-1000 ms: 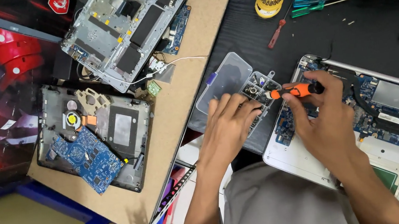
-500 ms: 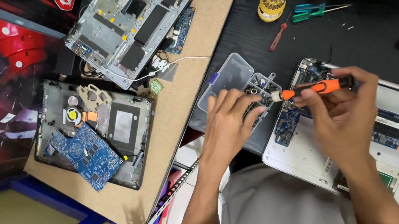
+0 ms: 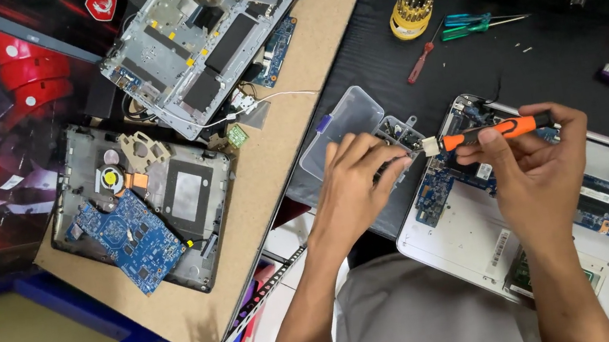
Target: Installing and securing cooling fans into a laptop chassis using a screwdriver and small screws.
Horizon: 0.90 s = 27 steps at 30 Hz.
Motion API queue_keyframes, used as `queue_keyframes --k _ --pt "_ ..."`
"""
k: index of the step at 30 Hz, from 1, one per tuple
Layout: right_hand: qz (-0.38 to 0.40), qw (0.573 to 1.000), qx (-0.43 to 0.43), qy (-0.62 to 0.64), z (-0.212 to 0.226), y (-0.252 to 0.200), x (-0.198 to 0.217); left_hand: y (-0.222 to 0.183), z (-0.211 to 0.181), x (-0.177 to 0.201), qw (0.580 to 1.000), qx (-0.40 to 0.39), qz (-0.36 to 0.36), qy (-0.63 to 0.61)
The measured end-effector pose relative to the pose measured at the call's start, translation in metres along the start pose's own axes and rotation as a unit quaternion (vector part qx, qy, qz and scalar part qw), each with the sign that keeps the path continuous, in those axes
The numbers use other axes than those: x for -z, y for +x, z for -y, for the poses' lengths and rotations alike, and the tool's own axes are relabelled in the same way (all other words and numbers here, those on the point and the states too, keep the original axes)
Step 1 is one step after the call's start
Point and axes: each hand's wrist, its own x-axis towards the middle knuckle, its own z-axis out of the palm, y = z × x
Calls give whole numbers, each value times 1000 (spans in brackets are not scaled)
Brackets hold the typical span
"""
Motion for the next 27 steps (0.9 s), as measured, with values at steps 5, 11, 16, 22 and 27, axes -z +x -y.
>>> queue_keyframes --k 5,11,16,22,27 --pt "-13 1000 -10 16 -1 0 1 -1 4 -4 999 5 5 37" --pt "-9 1000 -3 10 0 0 2 2 -4 1 1000 3 -10 -14" --pt "-10 1000 4 5 -1 1 3 4 -5 1 999 -5 -18 -30" --pt "-18 999 3 36 1 0 7 3 0 -3 999 7 8 36" --pt "-49 991 -79 101 3 3 15 8 -11 -1 989 -46 -45 -136"
